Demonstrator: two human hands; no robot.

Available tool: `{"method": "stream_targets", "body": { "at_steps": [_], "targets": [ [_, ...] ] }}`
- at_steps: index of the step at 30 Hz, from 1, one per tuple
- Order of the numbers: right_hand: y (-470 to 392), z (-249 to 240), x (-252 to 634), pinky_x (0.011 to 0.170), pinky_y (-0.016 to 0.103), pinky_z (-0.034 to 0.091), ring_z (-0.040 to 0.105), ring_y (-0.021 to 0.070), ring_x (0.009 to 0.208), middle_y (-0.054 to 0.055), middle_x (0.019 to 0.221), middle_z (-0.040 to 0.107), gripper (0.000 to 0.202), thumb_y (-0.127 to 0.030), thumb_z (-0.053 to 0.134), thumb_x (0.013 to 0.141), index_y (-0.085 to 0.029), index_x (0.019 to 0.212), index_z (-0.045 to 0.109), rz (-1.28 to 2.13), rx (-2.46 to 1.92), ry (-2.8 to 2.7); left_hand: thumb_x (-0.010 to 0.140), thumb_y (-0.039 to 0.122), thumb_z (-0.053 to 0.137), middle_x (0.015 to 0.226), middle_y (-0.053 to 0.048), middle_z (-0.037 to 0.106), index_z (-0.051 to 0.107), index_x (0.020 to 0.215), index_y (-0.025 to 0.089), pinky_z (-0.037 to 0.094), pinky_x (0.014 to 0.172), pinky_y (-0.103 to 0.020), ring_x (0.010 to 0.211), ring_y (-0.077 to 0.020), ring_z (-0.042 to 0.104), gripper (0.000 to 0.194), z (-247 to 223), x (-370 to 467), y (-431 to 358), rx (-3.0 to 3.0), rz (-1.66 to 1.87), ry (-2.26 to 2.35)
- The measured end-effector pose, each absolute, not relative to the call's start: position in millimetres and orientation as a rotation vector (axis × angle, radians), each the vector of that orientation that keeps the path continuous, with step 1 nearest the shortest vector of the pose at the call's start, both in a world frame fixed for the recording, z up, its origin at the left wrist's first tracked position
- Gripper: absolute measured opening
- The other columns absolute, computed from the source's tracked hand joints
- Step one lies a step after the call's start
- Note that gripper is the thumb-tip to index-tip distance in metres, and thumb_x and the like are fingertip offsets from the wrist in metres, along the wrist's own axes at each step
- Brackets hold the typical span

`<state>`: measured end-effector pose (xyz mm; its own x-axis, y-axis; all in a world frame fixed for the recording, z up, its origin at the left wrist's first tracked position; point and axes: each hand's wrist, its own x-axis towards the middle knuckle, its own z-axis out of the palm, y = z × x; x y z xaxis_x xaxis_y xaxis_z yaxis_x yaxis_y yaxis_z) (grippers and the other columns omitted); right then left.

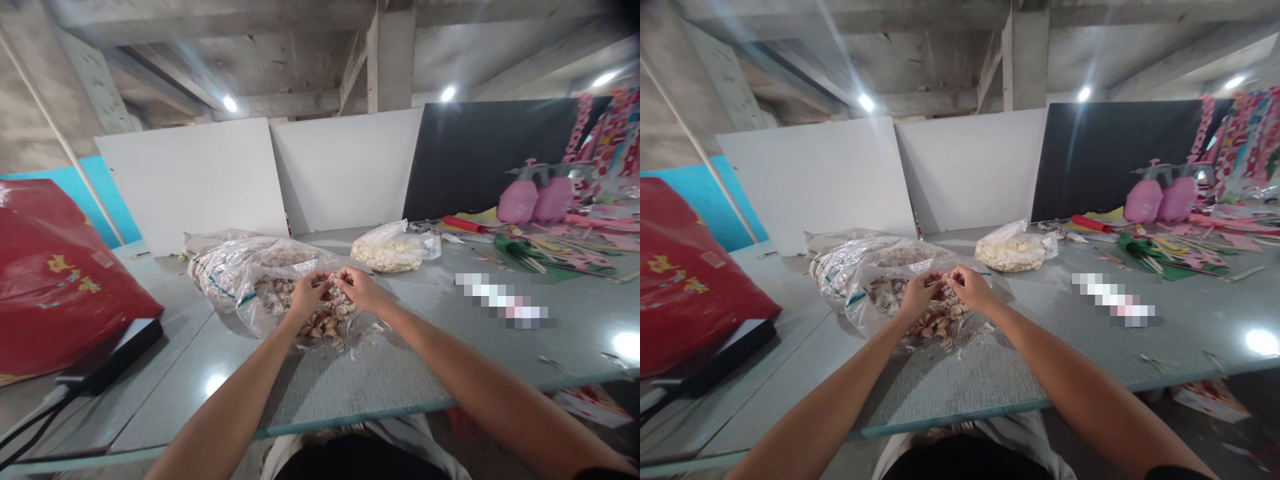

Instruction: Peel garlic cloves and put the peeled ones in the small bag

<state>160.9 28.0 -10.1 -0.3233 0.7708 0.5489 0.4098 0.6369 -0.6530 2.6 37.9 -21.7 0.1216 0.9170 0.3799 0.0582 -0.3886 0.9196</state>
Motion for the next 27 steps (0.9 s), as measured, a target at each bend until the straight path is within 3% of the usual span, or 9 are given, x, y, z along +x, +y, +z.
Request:
{"method": "stream_targets", "body": {
  "at_steps": [16, 23, 27],
  "targets": [
    [28.8, -11.1, 162.2, 0.053, 0.021, 0.035, 0.046, 0.0095, 0.054, -0.003, 0.059, 0.050, 0.009, -0.026, 0.048, 0.074, -0.018, 0.073, 0.052, 0.384, -0.942, -1.912, 0.064, 0.045, 0.066, 0.068, 0.001, 0.059, 0.060, 0.097, 0.013, 0.050, 0.047, -0.024, 0.045, -0.0078, 0.053, 0.047, -21.1, -1.5, 41.0, 1.514, 1.437, 0.946],
    [30.7, -12.4, 161.7, 0.049, 0.022, 0.042, 0.056, 0.0123, 0.061, 0.002, 0.077, 0.062, 0.033, -0.041, 0.054, 0.075, -0.019, 0.100, 0.054, 0.642, -0.860, -1.839, 0.061, 0.044, 0.069, 0.060, 0.002, 0.057, 0.063, 0.093, 0.013, 0.049, 0.048, -0.021, 0.047, -0.0071, 0.052, 0.045, -22.2, 1.1, 39.4, 1.518, 1.399, 0.896],
    [31.0, -12.6, 159.9, 0.054, 0.023, 0.046, 0.058, 0.0137, 0.066, 0.003, 0.079, 0.063, 0.028, -0.042, 0.056, 0.074, -0.018, 0.089, 0.057, 0.627, -0.834, -1.823, 0.061, 0.044, 0.069, 0.058, 0.003, 0.058, 0.065, 0.094, 0.012, 0.047, 0.047, -0.020, 0.045, -0.0057, 0.048, 0.046, -22.2, 0.6, 38.6, 1.501, 1.417, 0.876]
  ]
}}
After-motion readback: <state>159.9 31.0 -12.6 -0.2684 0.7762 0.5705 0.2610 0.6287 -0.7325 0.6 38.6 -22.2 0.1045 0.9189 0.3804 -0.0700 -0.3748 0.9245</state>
